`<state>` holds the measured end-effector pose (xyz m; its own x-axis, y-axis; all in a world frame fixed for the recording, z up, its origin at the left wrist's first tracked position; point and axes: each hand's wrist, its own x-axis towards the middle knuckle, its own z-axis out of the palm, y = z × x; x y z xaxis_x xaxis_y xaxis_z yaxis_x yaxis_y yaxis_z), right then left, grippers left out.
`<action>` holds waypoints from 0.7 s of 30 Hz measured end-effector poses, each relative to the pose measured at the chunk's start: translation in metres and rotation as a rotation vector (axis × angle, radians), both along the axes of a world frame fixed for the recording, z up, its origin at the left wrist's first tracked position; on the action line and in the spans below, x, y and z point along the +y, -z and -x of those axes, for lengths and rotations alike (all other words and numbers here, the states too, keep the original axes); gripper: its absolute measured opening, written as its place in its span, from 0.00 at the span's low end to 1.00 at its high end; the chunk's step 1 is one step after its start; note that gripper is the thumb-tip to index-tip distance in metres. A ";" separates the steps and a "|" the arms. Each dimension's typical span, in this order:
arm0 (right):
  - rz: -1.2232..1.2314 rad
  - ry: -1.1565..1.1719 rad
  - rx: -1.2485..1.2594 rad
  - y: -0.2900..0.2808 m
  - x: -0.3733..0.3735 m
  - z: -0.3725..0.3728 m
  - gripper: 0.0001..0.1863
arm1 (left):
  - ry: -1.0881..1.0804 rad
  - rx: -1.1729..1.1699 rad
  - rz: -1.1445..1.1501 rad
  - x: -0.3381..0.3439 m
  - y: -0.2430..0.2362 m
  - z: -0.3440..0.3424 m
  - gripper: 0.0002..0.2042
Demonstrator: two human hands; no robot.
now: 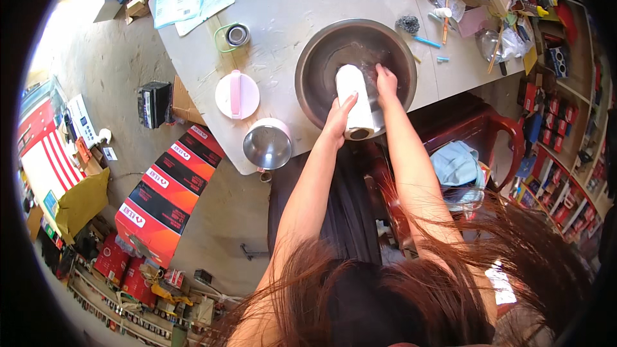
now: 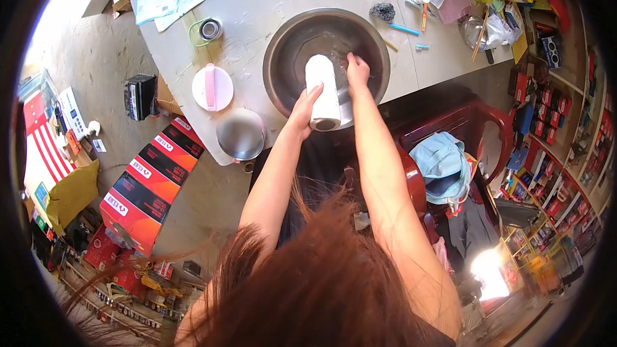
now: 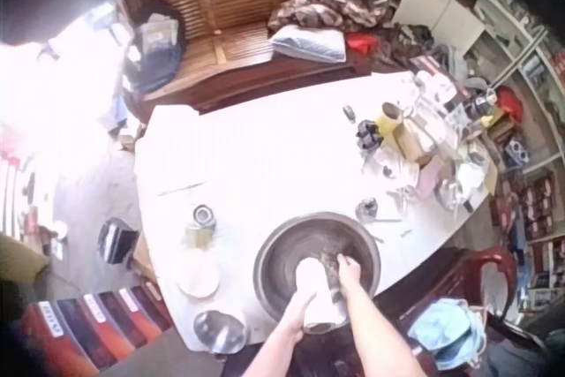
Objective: The person fills a metal basin with water from an outdoor tap and carries it inside. They then wash several items by hand in the basin, including a small white container, a green-rimmed cup, a white thermos, a pink lid, and a pink mug, rinsing each before placing them on the table.
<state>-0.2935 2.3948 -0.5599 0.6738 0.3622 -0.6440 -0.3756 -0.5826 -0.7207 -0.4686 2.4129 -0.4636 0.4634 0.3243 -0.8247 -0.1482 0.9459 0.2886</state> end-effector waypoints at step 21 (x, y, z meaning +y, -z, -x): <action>0.127 -0.181 0.403 -0.007 0.032 -0.003 0.36 | 0.703 0.638 -0.647 0.005 -0.005 -0.016 0.38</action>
